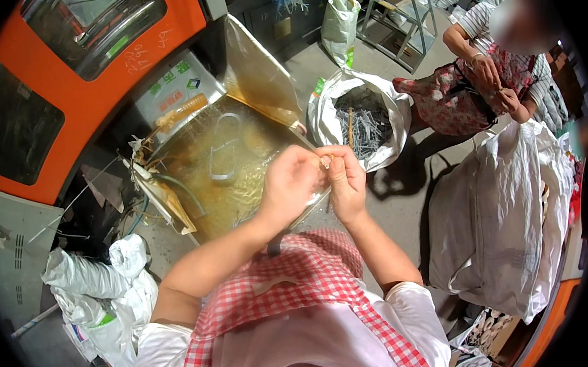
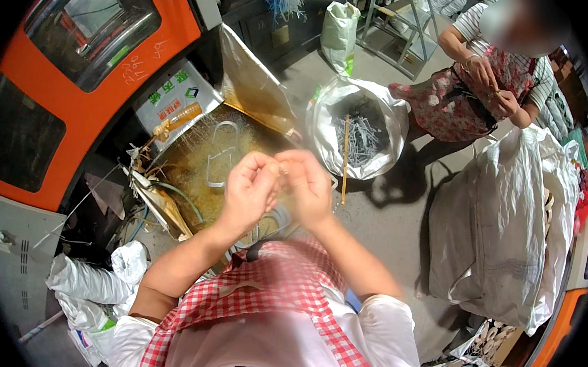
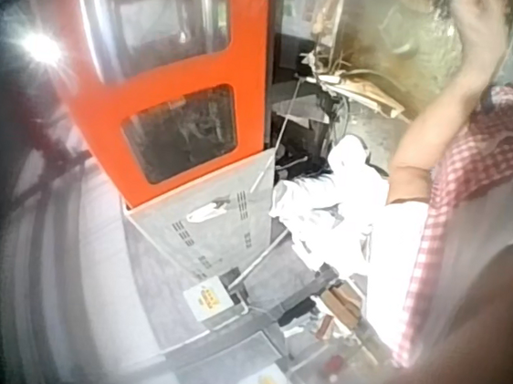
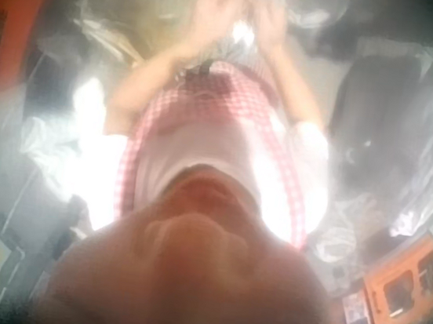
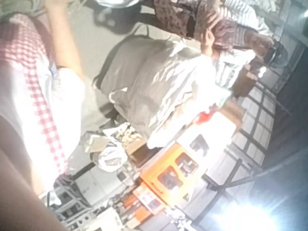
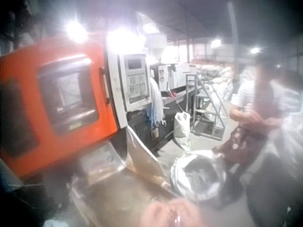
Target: The person sorts industrial components in a water tank, collects them into a stack, and then sits on the floor to pack circular parts into a large white bag.
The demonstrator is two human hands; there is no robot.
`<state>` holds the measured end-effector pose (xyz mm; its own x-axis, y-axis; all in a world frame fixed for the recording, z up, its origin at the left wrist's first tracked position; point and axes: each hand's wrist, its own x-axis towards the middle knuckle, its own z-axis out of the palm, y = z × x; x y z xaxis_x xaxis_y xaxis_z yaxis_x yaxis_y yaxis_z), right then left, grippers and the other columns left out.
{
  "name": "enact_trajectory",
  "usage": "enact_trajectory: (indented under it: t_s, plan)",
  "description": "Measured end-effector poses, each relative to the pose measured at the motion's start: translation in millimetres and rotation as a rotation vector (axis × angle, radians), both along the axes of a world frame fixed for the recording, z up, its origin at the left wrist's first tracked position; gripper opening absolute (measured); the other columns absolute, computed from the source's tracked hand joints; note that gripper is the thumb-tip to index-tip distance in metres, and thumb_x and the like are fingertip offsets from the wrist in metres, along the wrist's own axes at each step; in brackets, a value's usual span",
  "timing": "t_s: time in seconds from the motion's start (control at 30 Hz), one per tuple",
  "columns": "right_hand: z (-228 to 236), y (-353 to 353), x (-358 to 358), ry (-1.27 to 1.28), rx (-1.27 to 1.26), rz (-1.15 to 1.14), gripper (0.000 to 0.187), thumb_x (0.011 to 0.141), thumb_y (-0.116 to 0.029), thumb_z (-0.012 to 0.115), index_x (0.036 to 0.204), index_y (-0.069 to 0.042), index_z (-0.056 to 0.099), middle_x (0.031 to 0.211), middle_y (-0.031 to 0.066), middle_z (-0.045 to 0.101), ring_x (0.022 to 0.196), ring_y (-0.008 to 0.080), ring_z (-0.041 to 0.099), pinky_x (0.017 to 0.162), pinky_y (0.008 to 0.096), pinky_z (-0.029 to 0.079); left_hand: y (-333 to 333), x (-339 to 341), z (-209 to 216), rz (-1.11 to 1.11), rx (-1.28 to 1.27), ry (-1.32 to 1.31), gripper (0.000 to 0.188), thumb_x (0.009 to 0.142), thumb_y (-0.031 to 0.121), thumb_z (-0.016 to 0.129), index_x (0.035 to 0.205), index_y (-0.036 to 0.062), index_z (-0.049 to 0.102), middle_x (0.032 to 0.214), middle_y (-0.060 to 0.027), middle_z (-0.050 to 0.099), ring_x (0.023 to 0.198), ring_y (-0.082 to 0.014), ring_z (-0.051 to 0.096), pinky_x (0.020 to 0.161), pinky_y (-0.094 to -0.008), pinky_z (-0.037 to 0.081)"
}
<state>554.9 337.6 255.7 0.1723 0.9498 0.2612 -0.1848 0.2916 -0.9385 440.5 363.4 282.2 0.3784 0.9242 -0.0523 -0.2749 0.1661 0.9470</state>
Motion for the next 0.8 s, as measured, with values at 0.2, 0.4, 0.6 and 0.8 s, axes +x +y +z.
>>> enact_trajectory:
  t_s: [0.2,0.4,0.6,0.8]
  plan:
    - [-5,-2,-2,0.117,0.004,-0.012,0.025,0.091,-0.024,0.043,0.105,-0.003,0.045,0.082,0.0003,0.055,0.074,0.0055,0.052,0.063,0.0189,0.043,6,-5,-11,-0.054,-0.125,0.006,0.013,0.086,0.011,0.047,0.092,0.0003,0.053,0.072,-0.0029,0.054,0.051,-0.0052,0.045,0.046,-0.0184,0.038]
    - [-2,-4,-1,-0.293,0.134,-0.150,0.019,0.091,-0.015,0.043,0.103,-0.001,0.044,0.078,0.0078,0.060,0.070,0.0126,0.058,0.063,0.0246,0.047,5,-5,-11,-0.092,-0.052,0.092,0.016,0.084,0.011,0.052,0.096,0.0004,0.053,0.074,-0.0038,0.056,0.052,-0.0053,0.047,0.045,-0.0182,0.038]
    - [-13,-6,3,-0.411,0.205,-0.124,0.018,0.089,-0.013,0.043,0.100,0.000,0.045,0.069,0.0122,0.061,0.062,0.0185,0.061,0.057,0.0281,0.048,5,-7,5,-0.176,-0.158,0.116,0.007,0.084,0.006,0.050,0.090,0.0020,0.048,0.062,-0.0018,0.048,0.044,-0.0049,0.038,0.038,-0.0192,0.031]
    - [-14,-7,-5,-0.594,0.175,-0.309,0.021,0.088,-0.021,0.043,0.094,-0.001,0.050,0.066,0.0128,0.059,0.059,0.0269,0.060,0.055,0.0321,0.047,-1,-1,-2,-0.125,-0.173,0.143,0.011,0.082,0.003,0.044,0.093,0.0057,0.044,0.056,0.0014,0.040,0.040,-0.0039,0.033,0.033,-0.0191,0.026]
